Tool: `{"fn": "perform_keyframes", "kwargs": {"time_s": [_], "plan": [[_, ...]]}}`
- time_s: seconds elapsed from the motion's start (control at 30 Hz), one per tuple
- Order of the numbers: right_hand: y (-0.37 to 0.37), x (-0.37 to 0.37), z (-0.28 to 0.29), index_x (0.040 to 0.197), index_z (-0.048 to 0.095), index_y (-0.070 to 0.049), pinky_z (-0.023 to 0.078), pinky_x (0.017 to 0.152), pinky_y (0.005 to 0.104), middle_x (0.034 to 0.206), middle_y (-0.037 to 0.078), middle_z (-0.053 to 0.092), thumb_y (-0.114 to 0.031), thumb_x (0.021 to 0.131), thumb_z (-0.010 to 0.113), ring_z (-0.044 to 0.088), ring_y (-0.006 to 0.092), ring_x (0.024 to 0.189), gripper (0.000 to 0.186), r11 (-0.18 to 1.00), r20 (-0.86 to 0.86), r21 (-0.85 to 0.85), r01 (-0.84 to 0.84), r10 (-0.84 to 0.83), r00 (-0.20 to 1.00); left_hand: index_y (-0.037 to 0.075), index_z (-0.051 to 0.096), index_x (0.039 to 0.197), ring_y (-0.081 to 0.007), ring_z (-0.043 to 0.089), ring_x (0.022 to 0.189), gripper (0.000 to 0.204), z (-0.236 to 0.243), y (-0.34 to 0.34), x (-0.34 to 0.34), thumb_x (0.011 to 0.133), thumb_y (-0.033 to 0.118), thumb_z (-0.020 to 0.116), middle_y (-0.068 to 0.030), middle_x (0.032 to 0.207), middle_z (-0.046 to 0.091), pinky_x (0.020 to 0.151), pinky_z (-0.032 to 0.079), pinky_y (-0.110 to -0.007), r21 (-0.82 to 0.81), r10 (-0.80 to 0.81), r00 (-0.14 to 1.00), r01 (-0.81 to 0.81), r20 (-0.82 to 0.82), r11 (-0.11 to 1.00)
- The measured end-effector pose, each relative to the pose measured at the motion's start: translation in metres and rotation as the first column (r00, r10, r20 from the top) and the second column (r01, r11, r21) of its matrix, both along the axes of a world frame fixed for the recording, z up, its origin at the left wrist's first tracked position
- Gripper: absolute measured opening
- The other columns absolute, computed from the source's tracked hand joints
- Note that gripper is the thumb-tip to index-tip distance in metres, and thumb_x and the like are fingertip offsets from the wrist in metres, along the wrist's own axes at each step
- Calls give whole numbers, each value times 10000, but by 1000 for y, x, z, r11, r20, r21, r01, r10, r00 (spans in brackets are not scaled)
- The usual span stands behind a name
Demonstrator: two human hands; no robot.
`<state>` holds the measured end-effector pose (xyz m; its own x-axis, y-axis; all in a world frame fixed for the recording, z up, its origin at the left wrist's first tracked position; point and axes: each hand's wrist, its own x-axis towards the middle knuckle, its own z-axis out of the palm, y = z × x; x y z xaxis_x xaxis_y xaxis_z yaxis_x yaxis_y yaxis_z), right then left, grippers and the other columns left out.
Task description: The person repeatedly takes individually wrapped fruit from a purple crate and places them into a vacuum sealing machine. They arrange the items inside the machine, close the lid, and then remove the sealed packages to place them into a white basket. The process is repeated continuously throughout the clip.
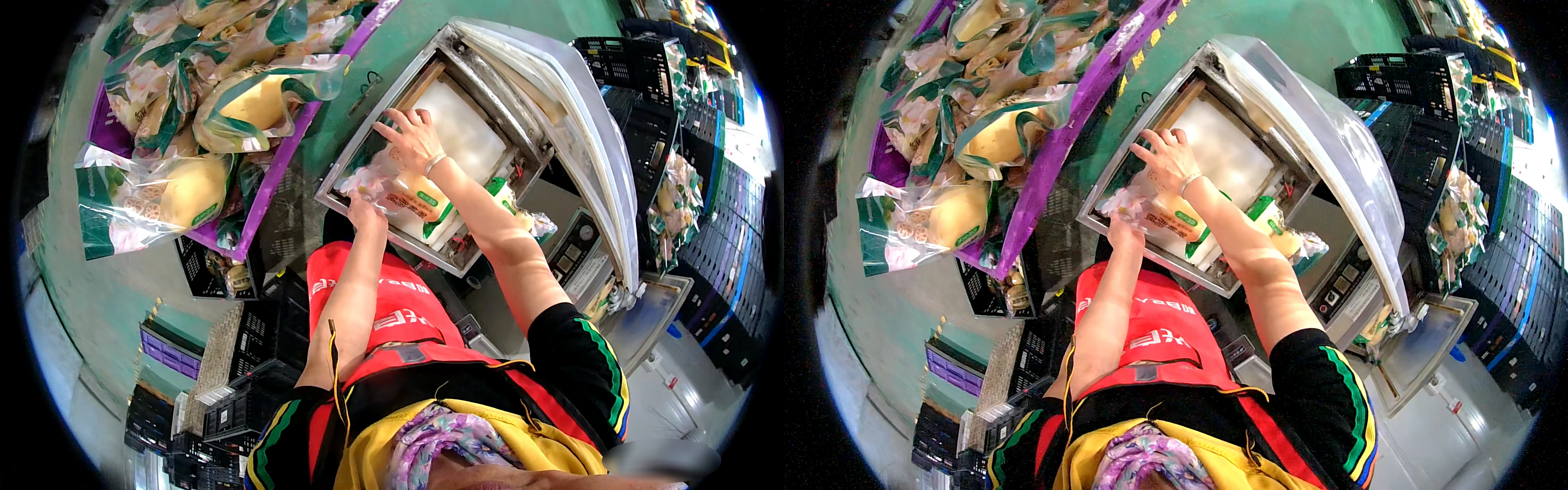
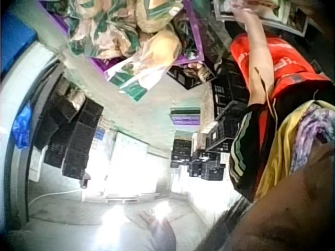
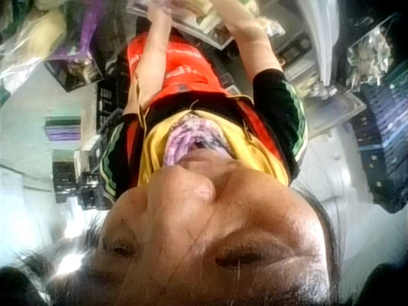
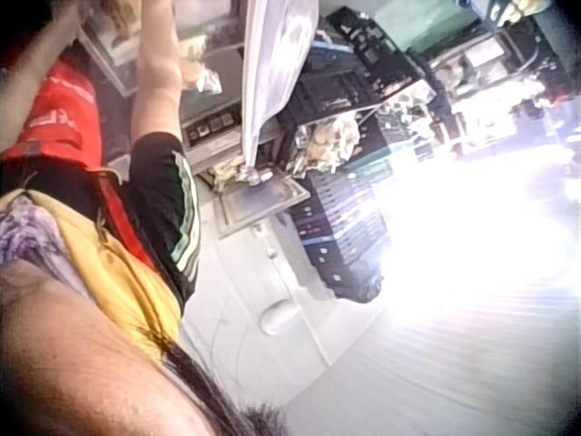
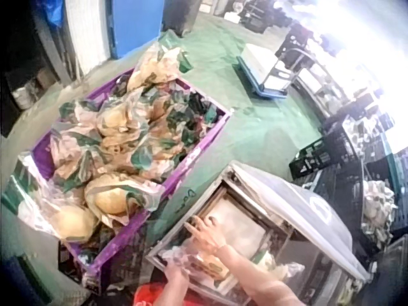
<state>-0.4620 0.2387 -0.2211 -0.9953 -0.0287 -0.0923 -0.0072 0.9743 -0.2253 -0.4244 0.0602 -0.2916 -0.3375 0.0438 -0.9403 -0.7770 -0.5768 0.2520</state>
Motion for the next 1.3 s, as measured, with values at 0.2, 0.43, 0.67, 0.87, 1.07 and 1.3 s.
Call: {"fn": "perform_keyframes", "kwargs": {"time_s": [0.2, 0.43, 0.67, 0.87, 1.07, 1.3], "plan": [[4, 4, 2, 1244, 527, -231, 335, 943, 425, 1273, 75, 469, -212, 683, 683, 464, 247, 1093, 583, 999, 26, 15, -39, 39, 999, 64, 534, 1176, -226, 602, 954, 308, -6, -1, -4, 961, 215, 373, -79, 1088, 613, 797, 495, -353, 38, -65, 997, 67, -47, 997], [-9, 6, 19, 1098, 579, -212, 323, 939, 427, 1143, 70, 504, -180, 708, 641, 478, 236, 1069, 396, 992, 99, 103, 71, -82, 992, 102, 547, 1182, -177, 589, 891, 322, 0, -2, -6, 865, 140, 509, -51, 1024, 635, 660, 475, -321, 63, -229, 950, 247, -213, 967], [43, 164, 96, 1120, 571, -162, 359, 903, 462, 1154, 82, 536, -60, 719, 608, 484, 297, 1093, 416, 750, -354, 68, 658, -598, 719, 68, 493, 1244, -256, 562, 1026, 427, 33, -33, 4, 874, 268, 566, -127, 1115, 597, 885, 443, -397, 51, -372, 927, 370, 36, 928], [76, 373, 92, 1392, 297, -134, 395, 925, 486, 1316, 152, 448, -416, 655, 788, 454, 337, 1176, 929, -54, 166, 11, 999, -985, -55, 29, 501, 1200, -271, 572, 1039, 359, 75, -59, 43, 890, 201, 556, -135, 1131, 589, 905, 445, -391, -82, -665, 747, 661, -23, 746], [75, 409, 14, 1196, 504, 5, 535, 681, 367, 1067, 100, 616, -279, 679, 808, 620, 209, 914, 664, -442, 524, -412, 797, -830, -190, 45, 538, 1161, -242, 611, 947, 311, 136, -28, 83, 883, 178, 581, -118, 1022, 620, 830, 488, -361, 6, -804, 522, 840, -284, 543], [47, 323, 91, 969, 643, -32, 532, 670, 340, 881, 38, 651, -42, 778, 701, 632, 162, 760, 200, -562, 583, -812, 158, -770, 258, 27, 525, 1183, -166, 605, 940, 337, 167, -25, 114, 857, 42, 611, -90, 1011, 624, 831, 488, -293, -445, -838, 126, 800, -531, 402]]}}
